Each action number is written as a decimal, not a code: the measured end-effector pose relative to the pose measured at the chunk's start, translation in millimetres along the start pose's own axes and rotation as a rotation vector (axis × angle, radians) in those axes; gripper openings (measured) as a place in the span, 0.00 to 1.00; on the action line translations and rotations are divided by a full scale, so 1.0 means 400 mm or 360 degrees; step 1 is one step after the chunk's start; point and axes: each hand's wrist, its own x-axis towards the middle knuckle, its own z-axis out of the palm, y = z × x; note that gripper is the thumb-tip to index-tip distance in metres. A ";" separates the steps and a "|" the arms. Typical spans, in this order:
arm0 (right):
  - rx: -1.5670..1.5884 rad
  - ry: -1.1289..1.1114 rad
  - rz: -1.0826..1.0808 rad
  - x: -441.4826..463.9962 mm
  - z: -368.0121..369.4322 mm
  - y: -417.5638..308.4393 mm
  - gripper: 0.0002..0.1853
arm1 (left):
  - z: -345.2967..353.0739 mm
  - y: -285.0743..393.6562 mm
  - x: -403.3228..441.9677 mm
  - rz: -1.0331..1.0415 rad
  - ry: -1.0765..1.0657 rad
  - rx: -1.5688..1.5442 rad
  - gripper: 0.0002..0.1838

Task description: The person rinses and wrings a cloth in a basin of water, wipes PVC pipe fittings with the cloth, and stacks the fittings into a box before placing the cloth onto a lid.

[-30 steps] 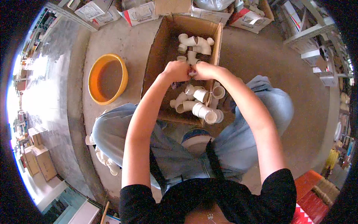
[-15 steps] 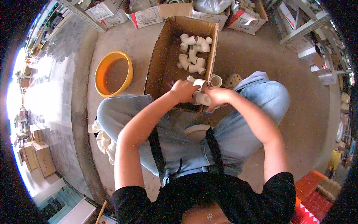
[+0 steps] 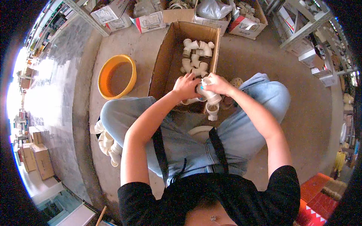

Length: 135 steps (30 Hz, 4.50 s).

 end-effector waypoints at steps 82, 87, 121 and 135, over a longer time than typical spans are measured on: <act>0.1221 0.0518 0.1406 0.667 0.215 0.598 0.09 | 0.243 -0.461 0.245 -0.1301 -0.1035 0.0008 0.31; 0.0640 0.0488 0.1066 0.670 0.234 0.558 0.14 | 0.268 -0.478 0.207 -0.1225 -0.1240 -0.0176 0.31; 0.1034 0.0227 -0.0240 0.347 -0.090 -0.101 0.25 | -0.090 -0.181 0.323 -0.0315 0.1453 -0.0805 0.17; 0.1145 0.0201 -0.0027 0.366 -0.041 -0.116 0.26 | -0.071 -0.258 0.320 -0.0973 0.1474 -0.1775 0.10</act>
